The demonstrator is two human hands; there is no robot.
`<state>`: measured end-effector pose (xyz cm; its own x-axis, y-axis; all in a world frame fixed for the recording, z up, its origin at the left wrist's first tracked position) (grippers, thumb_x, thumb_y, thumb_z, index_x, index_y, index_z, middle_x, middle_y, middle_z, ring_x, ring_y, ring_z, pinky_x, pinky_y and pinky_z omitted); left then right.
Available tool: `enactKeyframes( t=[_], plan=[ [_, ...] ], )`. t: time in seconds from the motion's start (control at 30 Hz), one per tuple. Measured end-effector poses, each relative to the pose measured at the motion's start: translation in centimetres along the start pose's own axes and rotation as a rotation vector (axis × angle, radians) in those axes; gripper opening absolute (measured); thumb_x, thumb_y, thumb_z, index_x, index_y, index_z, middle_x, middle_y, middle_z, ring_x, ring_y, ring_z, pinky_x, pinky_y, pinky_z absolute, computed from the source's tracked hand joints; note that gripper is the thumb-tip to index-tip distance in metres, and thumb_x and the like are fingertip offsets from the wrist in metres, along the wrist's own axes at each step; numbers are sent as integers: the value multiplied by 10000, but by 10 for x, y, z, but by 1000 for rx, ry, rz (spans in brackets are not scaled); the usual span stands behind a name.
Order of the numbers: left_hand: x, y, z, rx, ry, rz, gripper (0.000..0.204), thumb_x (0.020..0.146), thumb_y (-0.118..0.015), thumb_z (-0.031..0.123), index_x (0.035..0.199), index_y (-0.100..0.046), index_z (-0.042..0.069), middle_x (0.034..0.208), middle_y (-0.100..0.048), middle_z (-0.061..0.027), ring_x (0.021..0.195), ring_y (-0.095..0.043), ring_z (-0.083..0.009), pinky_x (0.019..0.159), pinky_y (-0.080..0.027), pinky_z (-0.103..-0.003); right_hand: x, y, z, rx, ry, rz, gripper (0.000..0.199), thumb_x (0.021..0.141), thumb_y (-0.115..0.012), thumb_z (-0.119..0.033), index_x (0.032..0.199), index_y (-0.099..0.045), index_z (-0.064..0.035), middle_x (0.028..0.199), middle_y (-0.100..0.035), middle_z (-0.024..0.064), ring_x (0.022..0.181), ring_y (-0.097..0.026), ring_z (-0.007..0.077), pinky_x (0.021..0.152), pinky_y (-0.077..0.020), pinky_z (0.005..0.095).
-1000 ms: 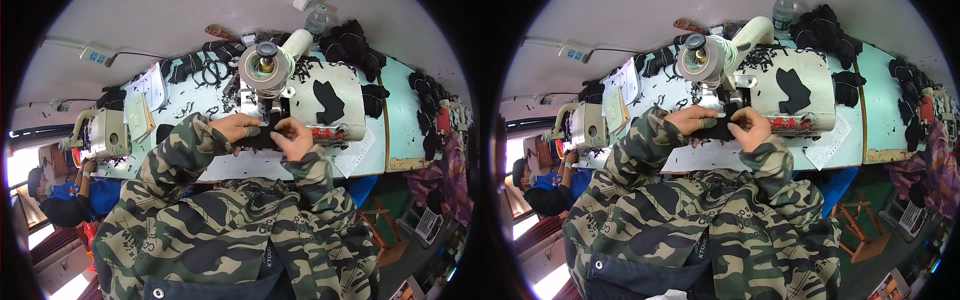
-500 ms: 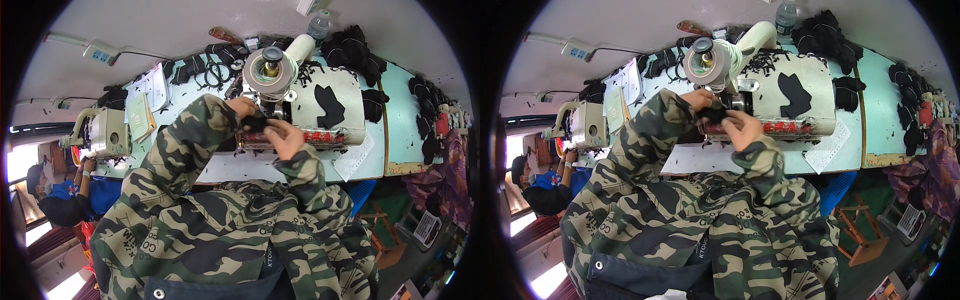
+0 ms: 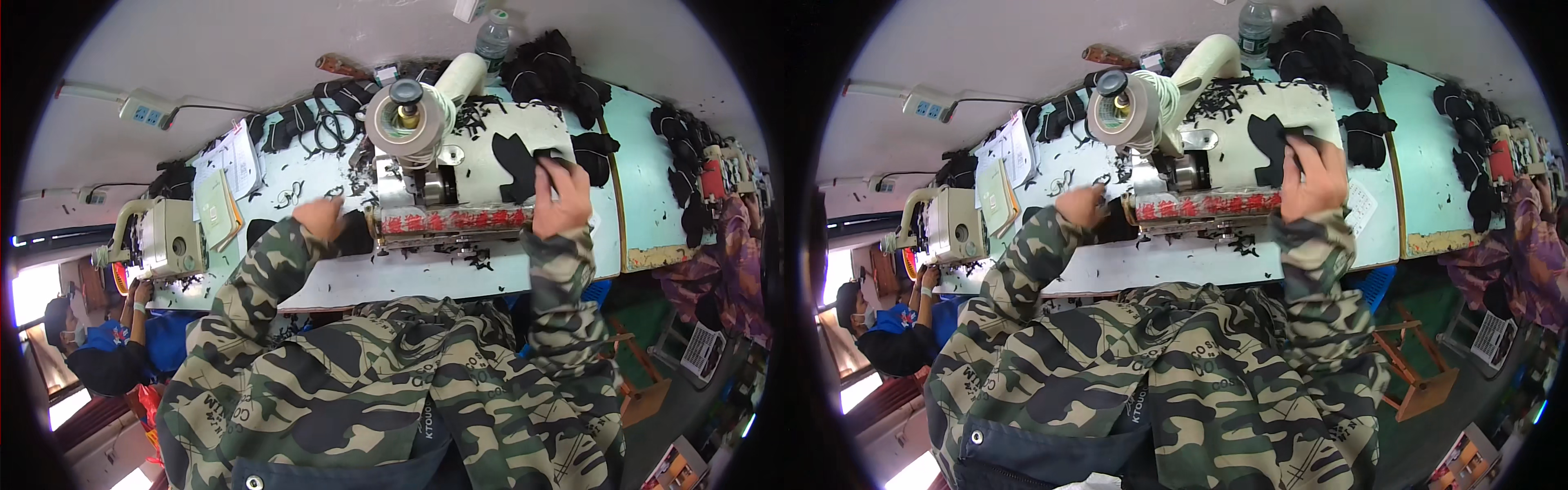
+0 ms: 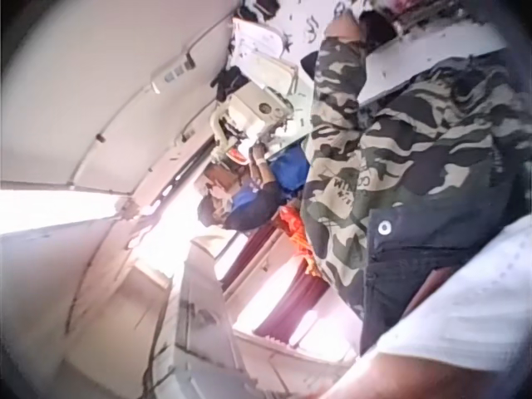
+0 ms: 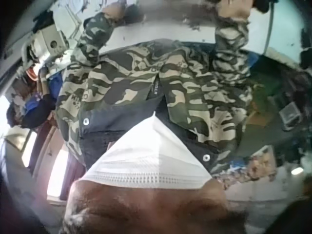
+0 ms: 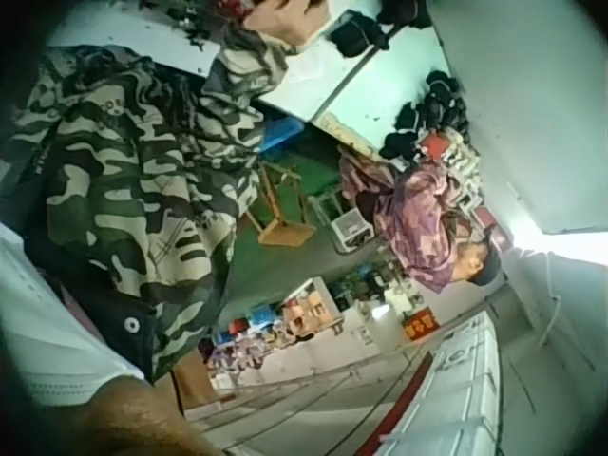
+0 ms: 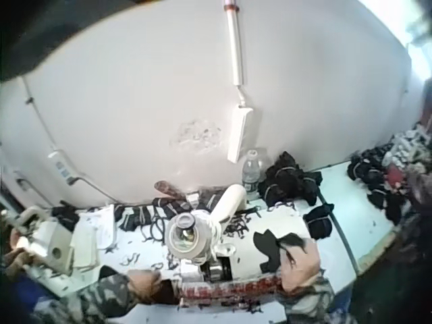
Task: Operating an industrial sewing machine to assemble black shoe components.
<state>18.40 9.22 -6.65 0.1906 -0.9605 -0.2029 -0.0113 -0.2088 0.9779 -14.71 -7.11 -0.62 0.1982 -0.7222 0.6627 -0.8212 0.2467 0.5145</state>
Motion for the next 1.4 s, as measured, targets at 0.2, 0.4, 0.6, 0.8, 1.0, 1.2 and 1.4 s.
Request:
enactKeyframes(
  t=[0.2,0.4,0.6,0.8,1.0,1.2,1.4],
  plan=[
    [-30,-41,-5,5,-131,-30,161,668,-622,166,818,-579,126,751,-584,-59,718,-596,-267,633,-466,-420,-27,4,-12,6,41,-235,296,689,-693,-194,947,-628,-65,933,-601,91,865,-541,293,759,-426,386],
    [-26,-17,3,14,-279,143,134,647,-598,97,775,-562,91,685,-567,-78,670,-564,-285,624,-451,-381,-82,-28,-50,761,-510,-881,193,764,-663,-144,915,-646,-26,842,-645,109,767,-618,157,680,-483,274],
    [-20,76,73,-689,-513,-253,243,793,-566,134,1022,-534,59,722,-604,-155,644,-604,-327,574,-480,-382,-89,-48,-66,1073,-614,-947,180,707,-683,-78,865,-615,-24,773,-632,77,716,-618,166,679,-482,258],
    [19,56,59,-1478,189,-874,236,887,-493,192,971,-582,-10,598,-575,-98,428,-534,-154,331,-415,-284,-81,-63,-88,657,-510,-648,247,779,-604,-52,1024,-595,-19,788,-625,122,740,-624,137,694,-496,254],
    [55,63,47,-1260,126,-786,215,877,-527,251,942,-607,63,646,-572,-22,448,-494,-86,365,-377,-209,-89,-94,-83,1353,-936,-730,439,813,-571,-69,1202,-445,89,1087,-561,246,971,-596,242,806,-492,309],
    [37,64,87,-1406,335,-582,191,882,-473,163,989,-571,39,558,-533,-37,372,-437,-105,327,-346,-228,-53,-55,-58,316,-391,-562,437,768,-635,-126,1161,-503,10,889,-653,152,770,-654,183,689,-502,270],
    [36,58,81,-1440,158,-634,230,904,-463,175,1040,-559,17,594,-544,-38,389,-478,-107,324,-366,-216,-49,-63,-58,192,-255,-624,445,726,-665,-185,1110,-520,-13,857,-642,141,738,-643,252,682,-498,336]
  ],
)
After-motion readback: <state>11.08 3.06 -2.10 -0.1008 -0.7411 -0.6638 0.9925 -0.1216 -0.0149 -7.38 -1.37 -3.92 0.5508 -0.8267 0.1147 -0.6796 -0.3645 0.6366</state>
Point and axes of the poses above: each hand's wrist, its own x-axis towards the middle knuckle, its own y-axis out of the back of the hand, z = x × y, the point moved 1 cm from there along x, towards the middle knuckle
